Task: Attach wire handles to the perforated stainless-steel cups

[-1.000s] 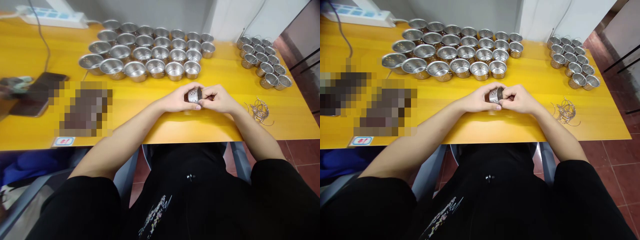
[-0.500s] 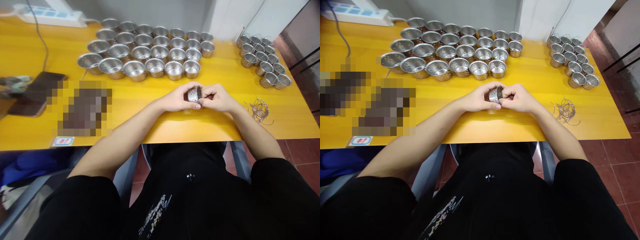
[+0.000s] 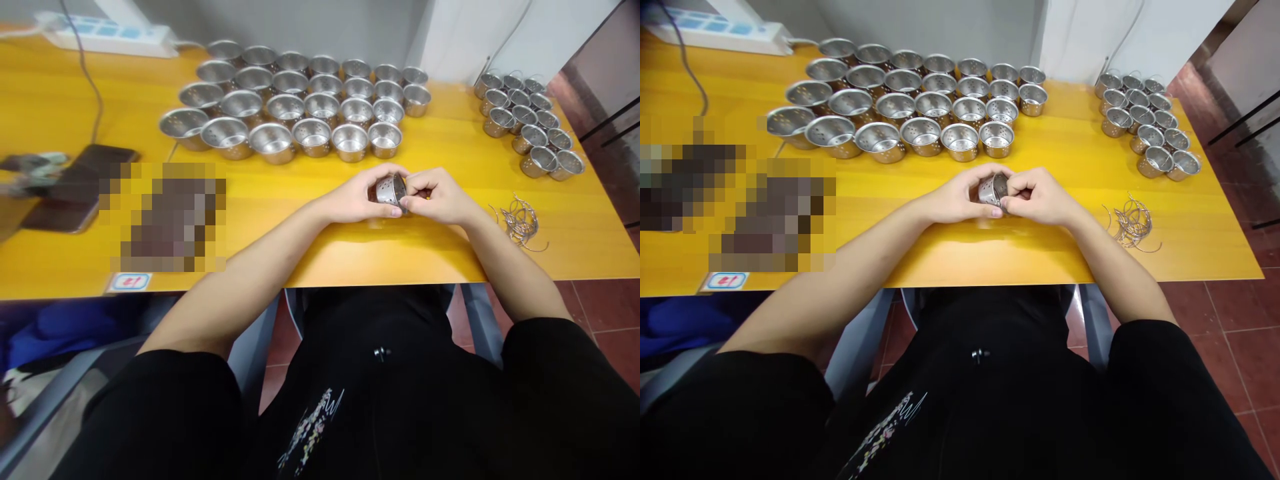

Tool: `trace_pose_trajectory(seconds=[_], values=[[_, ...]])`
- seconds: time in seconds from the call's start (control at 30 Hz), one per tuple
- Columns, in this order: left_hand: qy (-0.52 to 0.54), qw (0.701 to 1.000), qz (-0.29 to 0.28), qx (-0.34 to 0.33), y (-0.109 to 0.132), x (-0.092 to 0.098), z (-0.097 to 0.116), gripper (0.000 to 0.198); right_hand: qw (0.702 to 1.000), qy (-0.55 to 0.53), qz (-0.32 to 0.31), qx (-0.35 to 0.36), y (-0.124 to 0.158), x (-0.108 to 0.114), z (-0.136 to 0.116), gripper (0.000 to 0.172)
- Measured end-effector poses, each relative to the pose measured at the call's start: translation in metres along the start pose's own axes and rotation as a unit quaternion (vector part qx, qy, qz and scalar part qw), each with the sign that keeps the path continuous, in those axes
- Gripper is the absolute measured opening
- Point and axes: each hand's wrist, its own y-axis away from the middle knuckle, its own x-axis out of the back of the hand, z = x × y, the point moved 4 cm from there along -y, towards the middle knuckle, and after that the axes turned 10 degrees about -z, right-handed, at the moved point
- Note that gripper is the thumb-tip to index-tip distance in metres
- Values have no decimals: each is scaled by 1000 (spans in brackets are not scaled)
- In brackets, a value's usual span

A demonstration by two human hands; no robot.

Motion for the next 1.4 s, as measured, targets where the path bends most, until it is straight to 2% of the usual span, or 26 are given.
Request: trace_pose_trajectory(seconds=[0.33,0.8,0.93,1.17,1.4], values=[[17,1000,1,4,-1,0,-5,92,1000,0,-4,17,-2,-1,-5,43],[-2,999,5,37,0,0,-2,100,1000,10,6,19,-3,-2,-5,44],[-6,999,6,39,1,0,-4,104,1000,20,-2,17,0,-2,0,48],[-24,999,2,29,2,2,-4,97,998,30,-9,46,4,2,7,58],[-24,999,0,40,3,3,-7,100,1000,12,4,11,7,3,11,54]])
